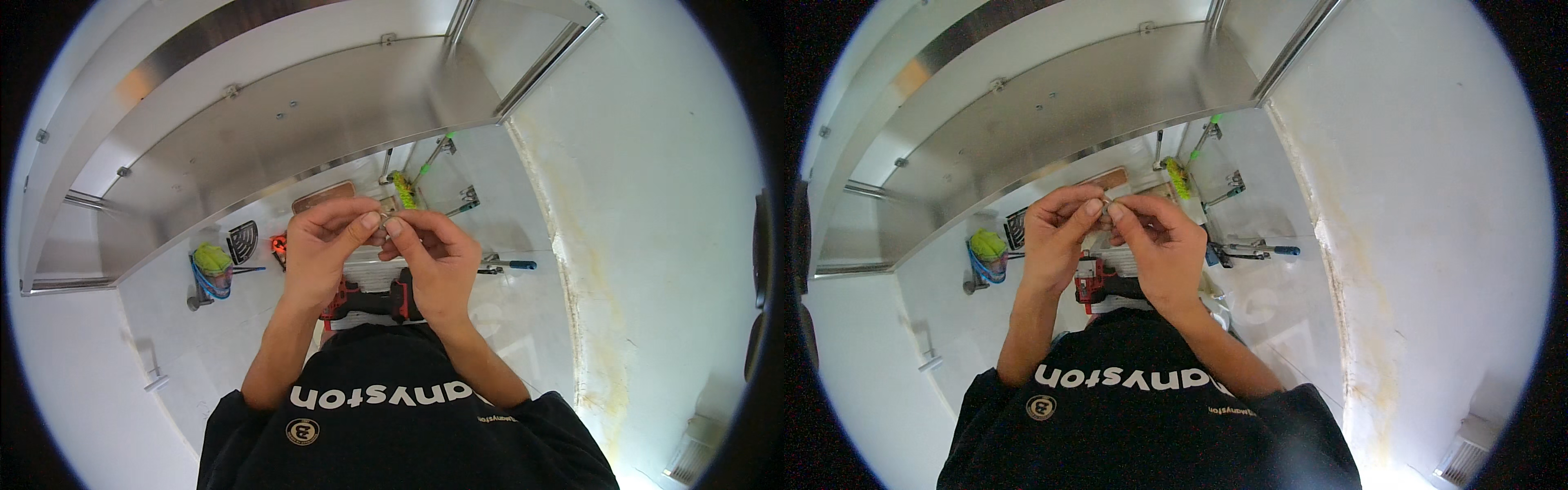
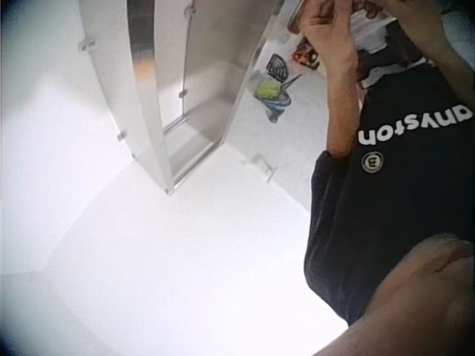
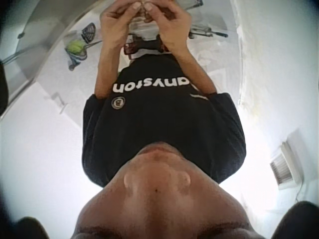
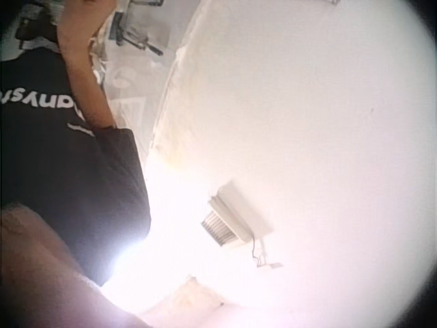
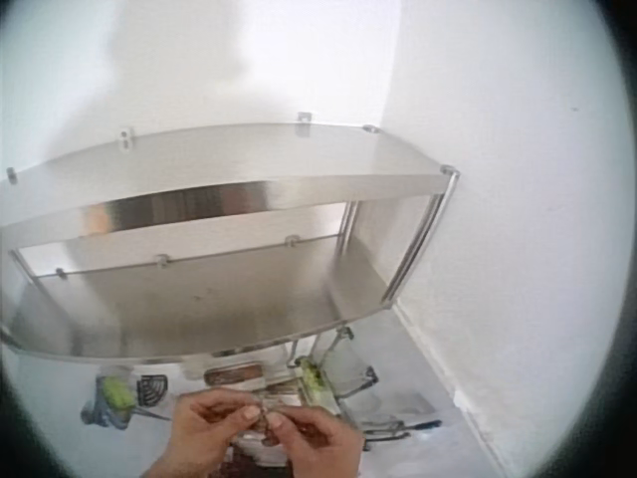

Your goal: The person positions a stainless steel shelf against a wall and secures it using screws and a power drill. They climb a ladder to reach the mounting points and tighten the fasteners.

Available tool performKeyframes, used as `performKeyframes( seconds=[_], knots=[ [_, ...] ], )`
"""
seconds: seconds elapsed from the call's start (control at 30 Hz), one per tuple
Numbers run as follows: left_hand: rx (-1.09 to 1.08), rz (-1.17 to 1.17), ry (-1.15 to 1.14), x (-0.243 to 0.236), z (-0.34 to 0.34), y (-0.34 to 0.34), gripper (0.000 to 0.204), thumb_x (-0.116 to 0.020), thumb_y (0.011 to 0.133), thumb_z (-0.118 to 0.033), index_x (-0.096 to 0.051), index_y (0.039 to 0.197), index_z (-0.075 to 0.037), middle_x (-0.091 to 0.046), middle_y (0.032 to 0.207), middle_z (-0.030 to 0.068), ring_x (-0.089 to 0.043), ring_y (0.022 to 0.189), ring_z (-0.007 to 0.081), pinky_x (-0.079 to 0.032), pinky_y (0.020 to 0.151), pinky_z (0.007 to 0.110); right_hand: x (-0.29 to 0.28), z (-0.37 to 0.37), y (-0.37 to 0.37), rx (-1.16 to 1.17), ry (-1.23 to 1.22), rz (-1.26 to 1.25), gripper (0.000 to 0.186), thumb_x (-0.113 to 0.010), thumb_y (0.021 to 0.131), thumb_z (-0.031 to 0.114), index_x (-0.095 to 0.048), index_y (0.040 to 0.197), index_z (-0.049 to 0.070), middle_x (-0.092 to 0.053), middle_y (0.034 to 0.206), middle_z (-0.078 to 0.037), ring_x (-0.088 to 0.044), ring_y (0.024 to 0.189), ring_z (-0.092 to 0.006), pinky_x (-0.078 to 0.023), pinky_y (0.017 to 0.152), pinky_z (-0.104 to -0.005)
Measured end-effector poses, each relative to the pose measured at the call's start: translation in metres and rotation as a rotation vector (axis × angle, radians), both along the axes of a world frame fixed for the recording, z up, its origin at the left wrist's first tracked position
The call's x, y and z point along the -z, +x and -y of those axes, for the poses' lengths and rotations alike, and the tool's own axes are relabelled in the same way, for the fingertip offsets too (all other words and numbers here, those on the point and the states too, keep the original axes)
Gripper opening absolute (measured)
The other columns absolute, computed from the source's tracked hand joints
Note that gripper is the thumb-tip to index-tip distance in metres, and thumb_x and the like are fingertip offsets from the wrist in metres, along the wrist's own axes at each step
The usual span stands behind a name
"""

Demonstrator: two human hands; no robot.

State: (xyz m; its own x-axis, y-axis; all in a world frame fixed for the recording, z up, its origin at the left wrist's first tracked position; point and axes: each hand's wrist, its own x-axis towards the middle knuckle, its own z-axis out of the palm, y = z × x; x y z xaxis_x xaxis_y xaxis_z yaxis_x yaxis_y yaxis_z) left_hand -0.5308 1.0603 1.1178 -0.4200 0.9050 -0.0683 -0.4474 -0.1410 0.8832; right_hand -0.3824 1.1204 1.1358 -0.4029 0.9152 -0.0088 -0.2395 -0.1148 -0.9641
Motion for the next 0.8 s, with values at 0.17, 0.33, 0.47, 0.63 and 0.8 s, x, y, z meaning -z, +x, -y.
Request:
performKeyframes(
  seconds=[0.17,0.33,0.47,0.63,0.8],
  knots=[
    [0.094,-0.038,-0.006,-0.005,-0.004,-0.005,0.025,-0.081,0.095,-0.006,-0.075,0.116,0.004,-0.079,0.099,0.0121,-0.075,0.090,0.0167,-0.063,0.083,0.032,-0.005,-0.001,0.002,0.029,0.045,-0.002,0.018,-0.077,0.098,0.004,-0.074,0.114,-0.005,-0.073,0.102,-0.009,-0.072,0.083,-0.0134,-0.061,0.073,-0.0271],
    [0.180,0.046,-0.059,-0.010,-0.009,-0.016,0.021,-0.082,0.093,-0.005,-0.073,0.111,0.003,-0.079,0.095,0.0118,-0.075,0.086,0.0162,-0.063,0.077,0.030,0.011,-0.022,0.013,-0.060,0.460,0.198,0.020,-0.077,0.095,0.000,-0.076,0.115,-0.002,-0.073,0.104,-0.012,-0.074,0.086,-0.0168,-0.061,0.075,-0.0276],
    [0.212,0.125,-0.063,0.006,-0.010,-0.019,0.018,-0.082,0.094,-0.005,-0.073,0.108,0.001,-0.079,0.093,0.0111,-0.075,0.083,0.0167,-0.063,0.074,0.030,0.008,-0.030,0.016,-0.142,0.377,0.188,0.019,-0.077,0.094,0.000,-0.075,0.112,-0.002,-0.073,0.104,-0.012,-0.074,0.087,-0.0169,-0.061,0.076,-0.0275],
    [0.105,0.188,-0.057,0.022,-0.013,-0.011,0.015,-0.080,0.095,-0.006,-0.075,0.108,0.000,-0.079,0.095,0.0113,-0.075,0.083,0.0175,-0.064,0.075,0.032,0.013,-0.032,0.006,-0.164,0.129,0.067,0.014,-0.077,0.097,0.004,-0.074,0.108,-0.004,-0.074,0.101,-0.010,-0.072,0.086,-0.0135,-0.061,0.074,-0.0276],
    [0.119,0.195,-0.037,0.021,-0.018,-0.013,0.015,-0.078,0.097,-0.005,-0.077,0.110,0.001,-0.079,0.104,0.0139,-0.077,0.091,0.0211,-0.065,0.084,0.034,0.021,-0.039,0.000,-0.167,-0.172,-0.068,0.013,-0.075,0.100,0.006,-0.075,0.108,-0.004,-0.076,0.096,-0.008,-0.072,0.084,-0.0114,-0.060,0.070,-0.0266]
  ],
)
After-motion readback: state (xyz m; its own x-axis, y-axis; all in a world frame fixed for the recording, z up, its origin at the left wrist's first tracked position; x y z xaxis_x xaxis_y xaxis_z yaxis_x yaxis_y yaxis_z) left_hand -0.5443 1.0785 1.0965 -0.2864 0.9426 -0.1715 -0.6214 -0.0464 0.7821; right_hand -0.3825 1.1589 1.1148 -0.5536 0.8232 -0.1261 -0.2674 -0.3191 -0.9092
